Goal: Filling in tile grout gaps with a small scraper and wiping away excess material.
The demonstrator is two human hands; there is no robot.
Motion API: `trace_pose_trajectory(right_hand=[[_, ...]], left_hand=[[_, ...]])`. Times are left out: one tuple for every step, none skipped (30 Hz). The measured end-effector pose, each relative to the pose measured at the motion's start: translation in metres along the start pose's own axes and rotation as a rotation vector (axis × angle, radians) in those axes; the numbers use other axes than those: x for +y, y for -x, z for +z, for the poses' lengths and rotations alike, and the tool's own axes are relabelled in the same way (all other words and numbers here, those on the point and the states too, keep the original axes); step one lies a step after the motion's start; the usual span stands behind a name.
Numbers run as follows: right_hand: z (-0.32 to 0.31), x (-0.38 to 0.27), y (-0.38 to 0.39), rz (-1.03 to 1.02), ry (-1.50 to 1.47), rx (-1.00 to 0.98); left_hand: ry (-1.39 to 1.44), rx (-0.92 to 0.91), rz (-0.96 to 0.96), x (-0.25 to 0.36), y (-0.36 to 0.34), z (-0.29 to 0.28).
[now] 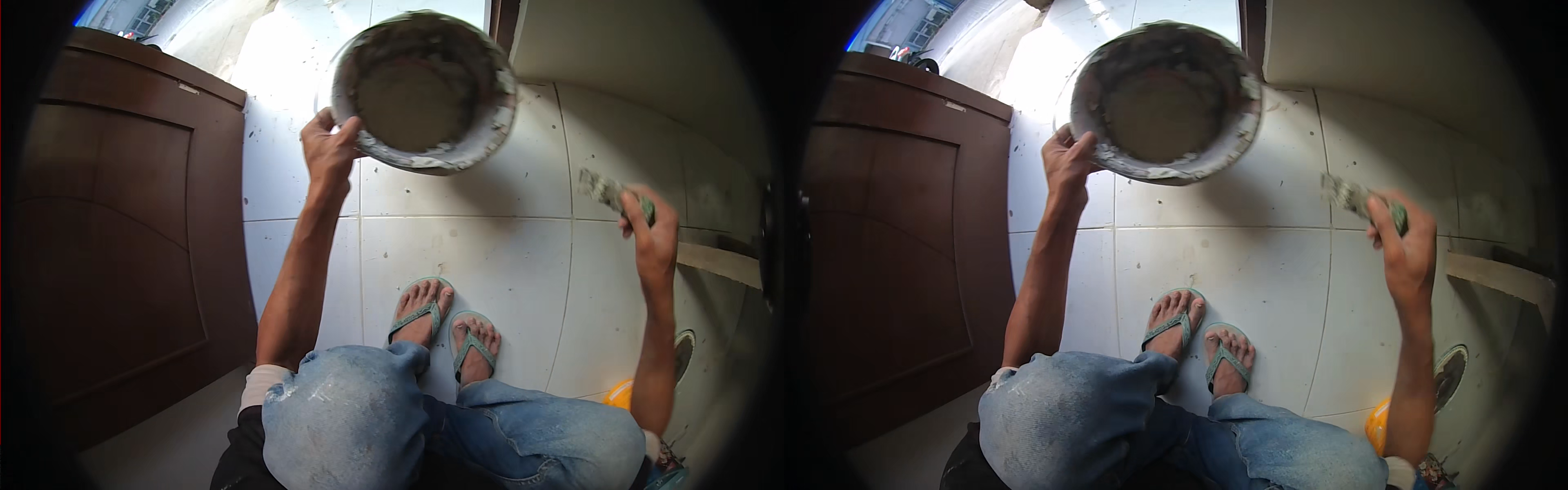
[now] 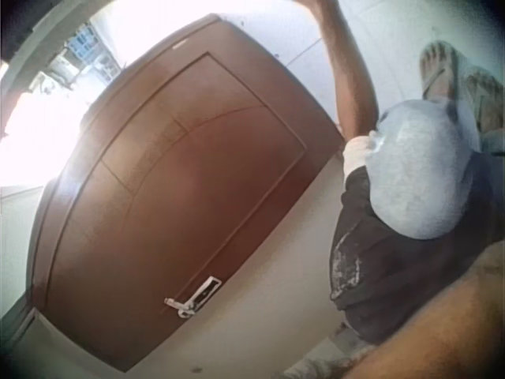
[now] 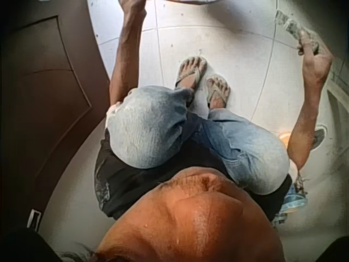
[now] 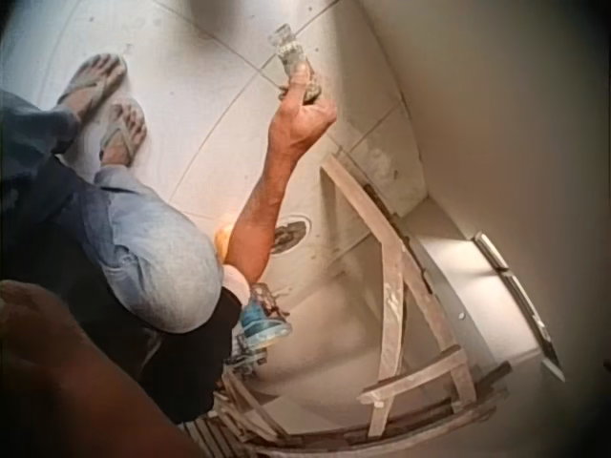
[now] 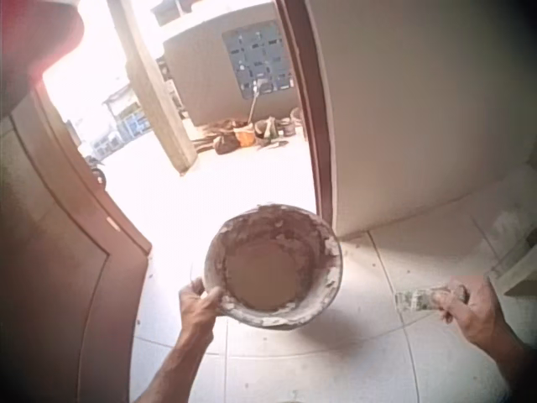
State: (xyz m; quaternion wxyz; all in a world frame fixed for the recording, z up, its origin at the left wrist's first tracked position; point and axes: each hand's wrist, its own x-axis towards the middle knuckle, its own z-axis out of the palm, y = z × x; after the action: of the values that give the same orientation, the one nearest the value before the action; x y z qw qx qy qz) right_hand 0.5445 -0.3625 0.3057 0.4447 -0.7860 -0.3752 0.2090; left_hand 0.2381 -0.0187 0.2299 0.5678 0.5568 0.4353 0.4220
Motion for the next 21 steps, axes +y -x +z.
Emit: trace_pose_trajectory(right_hand=[[0.011,-0.015,-0.014,-0.071,0.053,-0.054],[0.018,-0.032,-0.027,-0.14,0.134,-0.096],[0.009,-0.045,-0.055,-0.177,0.238,-0.134],[0.021,-0.051,-0.076,-0.232,0.302,-0.176],[0.042,-0.051,-0.096,-0.277,0.267,-0.184],[0.06,-0.043,-0.113,-0.308,0.26,-0.186],[0.056,-0.028,-0.119,-0.3,0.278,-0.15],[0.067,-0.016,-0.129,-0.294,0.327,-0.148],[0.082,0.009,-0.135,-0.282,0.336,-0.159],[0.092,0.035,-0.141,-0.389,0.606,-0.086],[0.112,0.069,-0.146,-0.503,0.86,-0.003],[0.094,0.136,-0.162,-0.492,0.894,-0.003],[0.074,0.201,-0.162,-0.683,0.68,0.119],[0.094,0.235,-0.163,-0.861,0.467,0.231],[0.102,0.212,-0.179,-1.055,0.783,0.306],[0.126,0.191,-0.183,-0.735,0.76,0.168],[0.154,0.155,-0.181,-0.421,0.733,0.021],[0.164,0.146,-0.183,-0.426,0.727,0.02],[0.162,0.151,-0.181,-0.436,0.786,0.021],[0.163,0.155,-0.178,-0.447,0.835,0.022],[0.165,0.149,-0.172,-0.441,0.829,0.019]], left_hand=[[0.006,-0.054,0.02,-0.01,0.004,0.006],[-0.044,-0.058,0.066,-0.026,0.005,0.021],[0.008,-0.106,0.032,-0.023,0.01,0.053],[-0.029,-0.112,0.101,-0.029,0.011,0.062],[-0.074,-0.113,0.169,-0.036,0.01,0.064],[-0.203,-0.12,0.131,-0.034,0.019,0.076],[-0.354,-0.152,0.125,-0.015,0.034,0.103],[-0.359,-0.178,0.128,-0.015,0.039,0.114],[-0.402,-0.197,0.119,-0.011,0.044,0.12],[-0.411,-0.233,0.189,-0.009,0.044,0.126],[-0.432,-0.266,0.269,-0.012,0.042,0.127],[-0.4,-0.28,0.264,-0.011,0.045,0.137],[-0.326,-0.284,0.288,-0.012,0.049,0.148],[-0.242,-0.292,0.306,-0.014,0.053,0.164],[-0.283,-0.28,0.343,-0.019,0.048,0.151],[-0.319,-0.285,0.324,-0.024,0.045,0.138],[-0.348,-0.29,0.303,-0.019,0.043,0.13],[-0.354,-0.285,0.305,-0.009,0.043,0.126],[-0.364,-0.316,0.313,-0.01,0.046,0.131],[-0.384,-0.346,0.322,-0.01,0.048,0.133],[-0.391,-0.351,0.318,-0.011,0.049,0.135]])
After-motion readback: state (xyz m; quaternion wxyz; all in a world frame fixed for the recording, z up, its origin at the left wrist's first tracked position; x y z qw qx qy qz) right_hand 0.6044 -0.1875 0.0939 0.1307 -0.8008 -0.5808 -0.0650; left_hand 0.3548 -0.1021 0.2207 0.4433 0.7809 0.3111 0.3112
